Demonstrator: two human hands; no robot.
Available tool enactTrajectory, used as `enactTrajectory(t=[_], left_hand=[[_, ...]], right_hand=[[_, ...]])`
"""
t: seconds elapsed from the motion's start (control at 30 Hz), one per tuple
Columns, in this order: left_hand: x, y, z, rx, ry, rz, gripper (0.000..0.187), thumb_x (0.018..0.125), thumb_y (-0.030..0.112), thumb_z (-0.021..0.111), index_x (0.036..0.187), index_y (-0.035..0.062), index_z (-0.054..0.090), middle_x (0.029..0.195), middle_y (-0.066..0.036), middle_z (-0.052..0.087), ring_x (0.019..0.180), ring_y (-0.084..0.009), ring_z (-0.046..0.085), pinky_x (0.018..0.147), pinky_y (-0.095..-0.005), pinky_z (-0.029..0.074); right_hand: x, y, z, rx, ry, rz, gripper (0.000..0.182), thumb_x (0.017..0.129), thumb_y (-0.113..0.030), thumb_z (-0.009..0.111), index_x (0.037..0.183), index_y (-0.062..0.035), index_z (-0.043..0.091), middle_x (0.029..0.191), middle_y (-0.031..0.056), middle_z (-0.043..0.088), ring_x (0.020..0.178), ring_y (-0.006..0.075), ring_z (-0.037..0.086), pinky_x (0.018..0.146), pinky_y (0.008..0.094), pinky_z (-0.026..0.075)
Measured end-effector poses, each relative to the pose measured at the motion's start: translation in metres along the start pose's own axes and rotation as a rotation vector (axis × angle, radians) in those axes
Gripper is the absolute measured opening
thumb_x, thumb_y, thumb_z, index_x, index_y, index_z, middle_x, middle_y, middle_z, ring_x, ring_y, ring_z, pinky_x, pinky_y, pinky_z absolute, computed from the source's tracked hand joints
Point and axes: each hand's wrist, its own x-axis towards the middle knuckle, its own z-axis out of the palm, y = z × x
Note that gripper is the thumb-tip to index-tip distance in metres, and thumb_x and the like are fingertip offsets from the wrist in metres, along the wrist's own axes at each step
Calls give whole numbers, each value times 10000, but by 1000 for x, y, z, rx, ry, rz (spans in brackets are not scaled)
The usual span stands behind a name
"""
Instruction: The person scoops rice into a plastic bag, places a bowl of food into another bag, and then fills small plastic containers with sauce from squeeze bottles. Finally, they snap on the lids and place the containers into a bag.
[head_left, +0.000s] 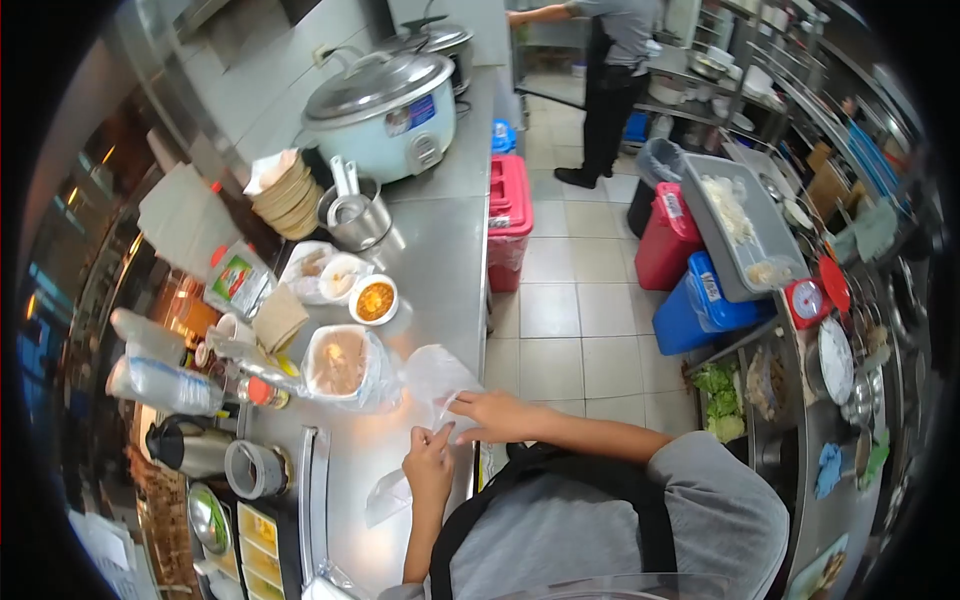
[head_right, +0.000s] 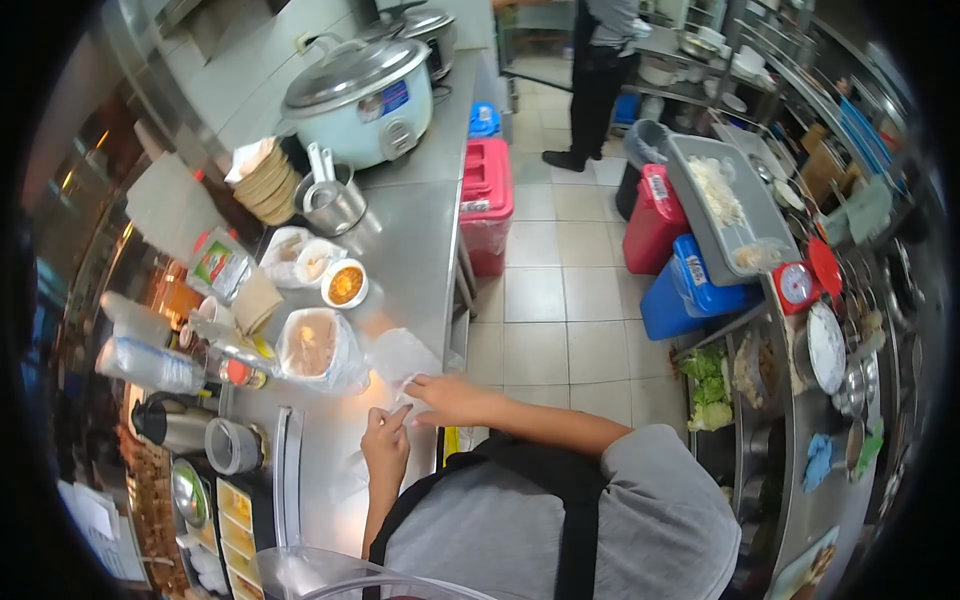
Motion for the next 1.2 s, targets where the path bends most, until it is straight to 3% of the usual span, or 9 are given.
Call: enactTrajectory(t=[0.13, 0.3, 0.37, 0.53, 0.63, 0.77, 0.9, 0.93, 1.2], left_hand=[[7, -6, 14, 237, 78, -242, 158, 710, 48, 579, 856, 72, 637, 790, -110, 532, 606, -312, 554, 539, -388, 445], [-13, -26, -3, 132, 335, -323, 250, 670, -35, 515, 874, 48, 633, 967, -150, 564, 703, -281, 595, 563, -350, 452], [-19, -8, -24, -75, 359, -479, 395, 641, -107, 405, 948, 15, 621, 1134, -175, 546, 919, -263, 595, 691, -314, 461], [-67, -15, -62, 199, 810, -590, 490, 653, -123, 392, 1118, -39, 522, 1252, -174, 465, 1114, -298, 488, 905, -304, 379], [-88, -4, -78, 680, 1011, -689, 471, 671, -115, 390, 1129, -77, 490, 1259, -195, 453, 1090, -315, 500, 862, -314, 407], [-98, -14, -45, 678, 888, -641, 440, 682, -85, 399, 1110, -76, 500, 1277, -197, 425, 1054, -336, 509, 732, -311, 452], [-78, -9, -25, 497, 781, -854, 520, 652, -84, 424, 1166, -26, 481, 1318, -148, 397, 981, -300, 560, 678, -297, 468], [-77, -18, -20, 542, 770, -720, 551, 649, -85, 427, 1194, -9, 463, 1331, -142, 383, 974, -298, 564, 666, -294, 473], [-32, -31, -20, 413, 762, -637, 675, 646, -85, 432, 1304, 30, 329, 1377, -110, 324, 824, -287, 597, 596, -288, 486]], right_hand=[[3, 9, 28, 14, 29, -105, 501, 777, -283, 626, 1189, -47, 466, 1145, 140, 521, 853, 274, 582, 742, 363, 475], [61, 45, -15, 565, 372, -2, 208, 810, -66, 531, 1007, -33, 588, 776, -22, 551, 617, 27, 493, 526, 187, 406], [121, 88, -20, 612, 532, 8, 153, 811, -120, 539, 876, 0, 607, 645, 81, 591, 539, 109, 535, 494, 242, 436], [242, 146, -13, 606, 280, 234, 234, 836, -185, 555, 915, 33, 588, 632, 75, 554, 453, 118, 527, 398, 258, 454], [265, 143, -10, 523, 398, 225, 244, 830, -181, 560, 856, 60, 588, 608, 108, 571, 438, 147, 557, 356, 286, 453], [266, 148, -19, 415, 388, 227, 222, 797, -138, 568, 744, 75, 594, 563, 124, 584, 442, 177, 584, 370, 279, 459], [244, 154, -42, 286, 338, 78, 209, 761, -116, 561, 663, 67, 589, 489, 120, 557, 422, 181, 576, 406, 292, 460], [237, 156, -46, 295, 340, 4, 216, 754, -130, 558, 637, 50, 588, 462, 126, 546, 408, 195, 572, 413, 312, 455], [170, 96, -94, 202, -195, -146, 198, 744, -37, 512, 890, 47, 616, 558, 94, 547, 440, 129, 521, 415, 257, 423]])
